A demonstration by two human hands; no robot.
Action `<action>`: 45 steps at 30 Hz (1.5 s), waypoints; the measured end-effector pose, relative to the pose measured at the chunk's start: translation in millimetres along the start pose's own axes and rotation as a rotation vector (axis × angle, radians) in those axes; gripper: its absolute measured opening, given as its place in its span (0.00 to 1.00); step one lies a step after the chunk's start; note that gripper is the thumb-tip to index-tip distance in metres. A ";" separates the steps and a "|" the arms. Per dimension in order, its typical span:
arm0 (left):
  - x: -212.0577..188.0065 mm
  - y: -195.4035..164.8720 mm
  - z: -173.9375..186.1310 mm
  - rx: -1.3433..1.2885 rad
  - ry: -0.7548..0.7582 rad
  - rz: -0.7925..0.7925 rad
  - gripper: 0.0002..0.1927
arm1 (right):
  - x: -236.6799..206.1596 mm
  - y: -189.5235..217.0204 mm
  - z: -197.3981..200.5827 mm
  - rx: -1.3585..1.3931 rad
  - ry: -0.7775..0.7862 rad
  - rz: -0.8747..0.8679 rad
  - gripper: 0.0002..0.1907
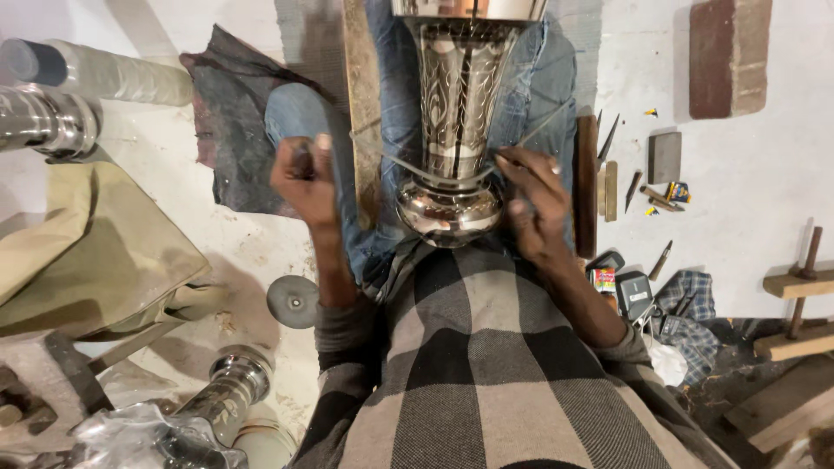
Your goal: The person uses a chisel and wooden mallet to engrave decorative patterns on a silver-colored metal trophy. They hold the chisel against the surface and strike it repeatedly to create fine lines and shapes.
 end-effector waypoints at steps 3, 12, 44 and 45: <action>8.3 34.8 28.5 0.392 -0.141 0.147 0.10 | -16.0 -36.2 17.6 -0.016 -0.132 -0.168 0.25; -33.8 58.5 31.7 0.534 0.049 0.372 0.10 | -101.2 -131.0 52.4 -0.530 0.137 -0.877 0.35; -32.5 -153.8 -87.3 0.393 0.754 -0.157 0.37 | -68.0 -48.1 52.6 0.193 -0.117 -0.276 0.35; -34.3 -154.1 -87.4 0.427 0.745 -0.196 0.36 | -63.0 -43.6 58.5 0.097 -0.107 -0.246 0.36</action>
Point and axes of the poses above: each hand's wrist, its own x-axis towards the middle knuckle, its own z-axis out of the back of the hand, y = z × x, the point moved 5 cm from there along x, towards the middle knuckle, and after that the axes turned 12 degrees about y, right-handed, at the moved point
